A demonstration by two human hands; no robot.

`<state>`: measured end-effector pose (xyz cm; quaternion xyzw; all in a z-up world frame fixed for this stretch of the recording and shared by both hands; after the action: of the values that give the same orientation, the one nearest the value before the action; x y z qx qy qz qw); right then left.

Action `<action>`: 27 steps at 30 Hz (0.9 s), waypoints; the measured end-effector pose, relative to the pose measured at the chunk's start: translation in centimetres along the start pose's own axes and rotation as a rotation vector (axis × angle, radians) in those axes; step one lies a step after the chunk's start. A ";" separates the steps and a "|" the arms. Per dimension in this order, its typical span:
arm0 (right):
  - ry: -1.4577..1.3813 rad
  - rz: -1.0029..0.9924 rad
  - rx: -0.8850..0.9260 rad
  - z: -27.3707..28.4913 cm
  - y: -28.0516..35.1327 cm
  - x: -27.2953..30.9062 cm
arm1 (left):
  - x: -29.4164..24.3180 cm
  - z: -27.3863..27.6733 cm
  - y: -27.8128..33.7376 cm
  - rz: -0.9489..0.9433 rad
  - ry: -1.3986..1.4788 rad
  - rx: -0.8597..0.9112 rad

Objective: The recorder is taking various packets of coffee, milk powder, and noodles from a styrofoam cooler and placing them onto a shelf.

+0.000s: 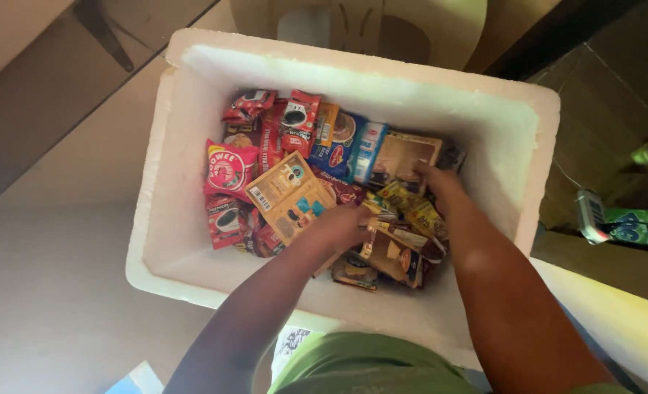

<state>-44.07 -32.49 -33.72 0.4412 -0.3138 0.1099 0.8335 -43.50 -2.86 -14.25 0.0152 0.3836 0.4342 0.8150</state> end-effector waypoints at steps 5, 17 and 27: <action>0.073 0.104 0.106 -1.3 2.8 1.8 | 1.2 -0.8 -1.4 0.099 0.154 -0.077; 0.102 0.819 -0.267 -0.3 19.5 12.2 | 2.8 3.9 -2.2 0.137 0.274 -0.677; -0.535 0.791 0.291 4.8 30.7 16.5 | 6.4 4.8 -4.3 0.101 0.980 -0.652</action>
<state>-47.39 -19.92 -1.00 0.4127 -0.6413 0.3433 0.5482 -35.33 0.52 -16.31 -0.4200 0.5611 0.5244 0.4835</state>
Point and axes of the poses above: each hand's wrist, its own y-axis away from the middle knuckle, its own z-axis out of the back of the hand, x = y × z, the point moved 4 cm from there along -y, towards the middle knuckle, and after that the axes turned 11 degrees about -x, right-handed, at the moved point
